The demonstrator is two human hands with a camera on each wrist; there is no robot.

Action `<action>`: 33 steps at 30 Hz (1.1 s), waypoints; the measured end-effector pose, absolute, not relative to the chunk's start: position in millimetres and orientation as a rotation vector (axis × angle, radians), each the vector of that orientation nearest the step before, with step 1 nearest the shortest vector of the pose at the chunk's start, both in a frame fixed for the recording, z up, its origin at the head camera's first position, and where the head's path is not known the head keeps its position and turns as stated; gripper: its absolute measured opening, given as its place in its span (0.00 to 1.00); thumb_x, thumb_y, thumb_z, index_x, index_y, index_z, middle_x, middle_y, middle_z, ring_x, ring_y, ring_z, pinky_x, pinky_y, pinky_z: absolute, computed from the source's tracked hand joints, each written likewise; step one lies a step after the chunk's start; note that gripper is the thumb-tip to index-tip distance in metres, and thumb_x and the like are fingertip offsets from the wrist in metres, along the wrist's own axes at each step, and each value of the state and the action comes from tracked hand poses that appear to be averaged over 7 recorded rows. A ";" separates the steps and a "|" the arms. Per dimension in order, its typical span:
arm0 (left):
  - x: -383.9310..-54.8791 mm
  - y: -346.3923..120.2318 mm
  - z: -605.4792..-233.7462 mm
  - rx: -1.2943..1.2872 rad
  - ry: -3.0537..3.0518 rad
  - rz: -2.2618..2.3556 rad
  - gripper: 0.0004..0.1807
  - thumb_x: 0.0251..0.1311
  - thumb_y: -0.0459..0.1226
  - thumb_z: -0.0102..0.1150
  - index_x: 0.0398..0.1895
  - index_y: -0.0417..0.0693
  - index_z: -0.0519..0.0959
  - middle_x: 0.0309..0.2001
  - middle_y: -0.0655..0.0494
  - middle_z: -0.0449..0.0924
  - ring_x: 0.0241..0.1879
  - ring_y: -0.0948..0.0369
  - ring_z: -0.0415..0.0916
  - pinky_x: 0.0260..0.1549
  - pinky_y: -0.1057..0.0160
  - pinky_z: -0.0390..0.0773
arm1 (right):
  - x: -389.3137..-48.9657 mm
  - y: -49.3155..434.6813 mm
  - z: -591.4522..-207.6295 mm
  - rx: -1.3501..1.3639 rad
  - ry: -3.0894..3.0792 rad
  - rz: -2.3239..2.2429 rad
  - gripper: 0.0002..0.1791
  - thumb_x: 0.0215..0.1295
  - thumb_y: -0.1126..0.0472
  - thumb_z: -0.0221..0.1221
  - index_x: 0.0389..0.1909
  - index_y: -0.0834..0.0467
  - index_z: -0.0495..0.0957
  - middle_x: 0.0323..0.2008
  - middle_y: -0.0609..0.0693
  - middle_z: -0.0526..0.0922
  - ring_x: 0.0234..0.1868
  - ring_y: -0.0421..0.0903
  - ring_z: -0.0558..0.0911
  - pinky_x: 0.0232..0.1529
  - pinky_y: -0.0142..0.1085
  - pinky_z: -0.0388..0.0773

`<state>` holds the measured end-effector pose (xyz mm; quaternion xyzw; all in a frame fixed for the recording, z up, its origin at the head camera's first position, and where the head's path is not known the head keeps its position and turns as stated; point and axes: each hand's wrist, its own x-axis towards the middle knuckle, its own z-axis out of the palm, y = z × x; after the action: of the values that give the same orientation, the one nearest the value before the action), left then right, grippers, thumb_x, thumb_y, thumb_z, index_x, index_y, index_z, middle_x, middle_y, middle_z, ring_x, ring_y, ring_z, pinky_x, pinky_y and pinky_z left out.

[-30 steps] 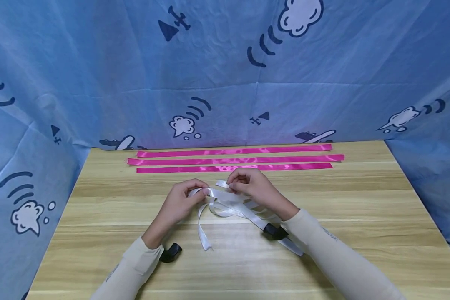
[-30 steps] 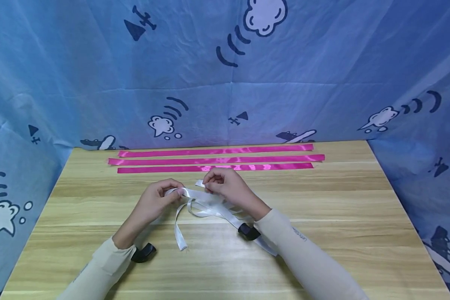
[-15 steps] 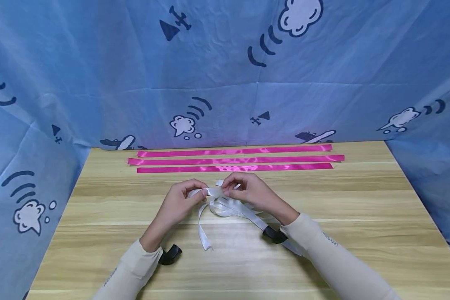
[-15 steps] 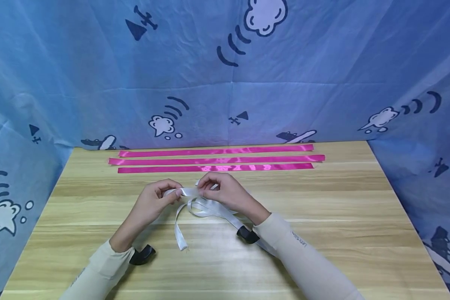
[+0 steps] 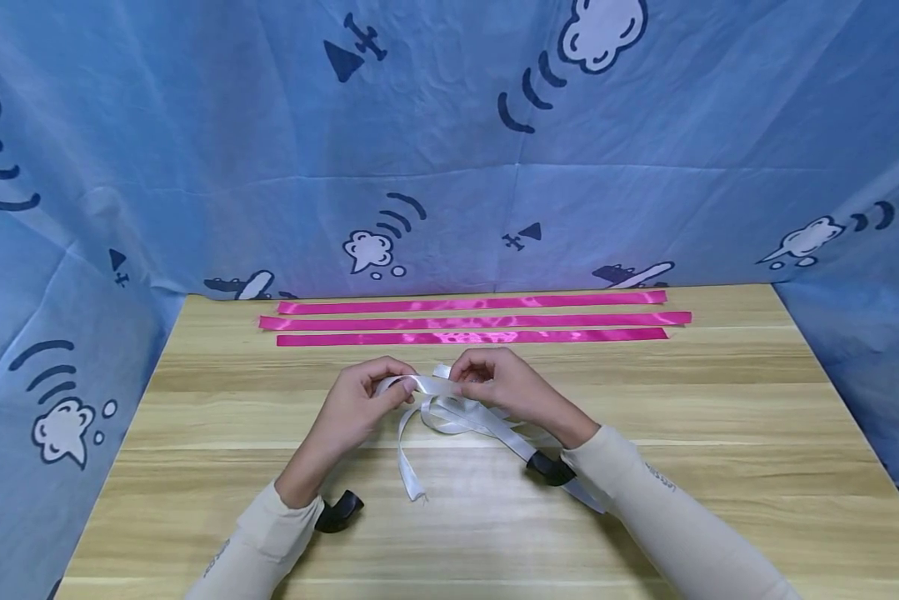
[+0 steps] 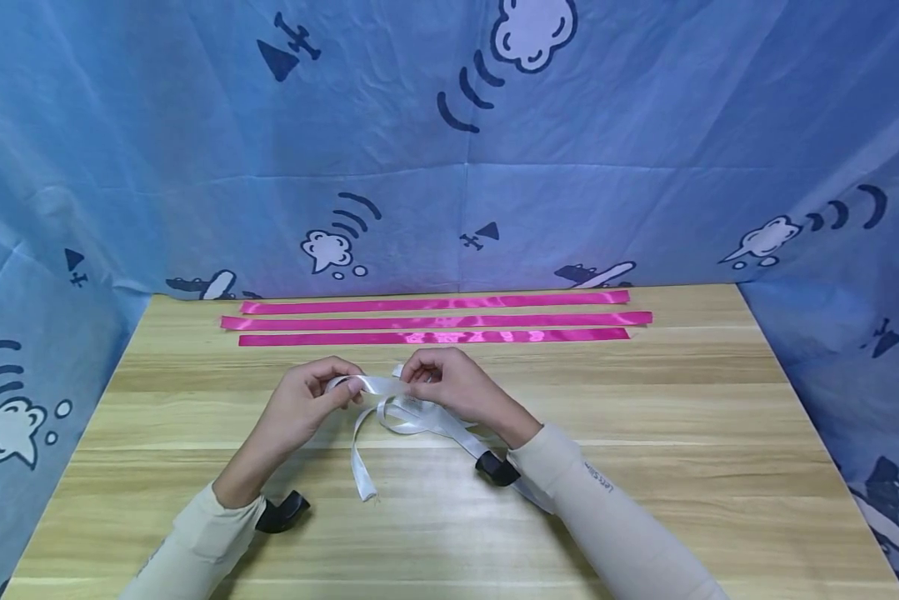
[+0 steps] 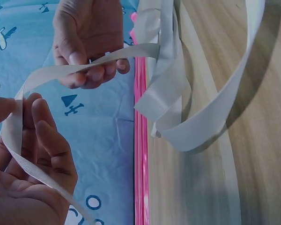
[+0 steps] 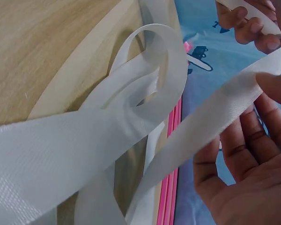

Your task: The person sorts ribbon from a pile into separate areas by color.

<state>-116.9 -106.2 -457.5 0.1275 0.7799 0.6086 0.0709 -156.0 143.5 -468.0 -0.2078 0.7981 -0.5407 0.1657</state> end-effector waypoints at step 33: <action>-113.0 -130.5 -440.4 0.015 2.086 2.181 0.04 0.73 0.28 0.58 0.43 0.36 0.82 0.29 0.62 0.85 0.31 0.69 0.82 0.38 0.70 0.85 | -157.8 203.4 -431.9 -0.678 2.111 -1.576 0.07 0.75 0.68 0.58 0.49 0.63 0.82 0.37 0.51 0.79 0.34 0.42 0.75 0.36 0.36 0.78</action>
<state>-113.0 -130.5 -440.4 0.0049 0.6899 0.7213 0.0618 -157.8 203.4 -431.9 -0.2436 0.7589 -0.5666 0.2090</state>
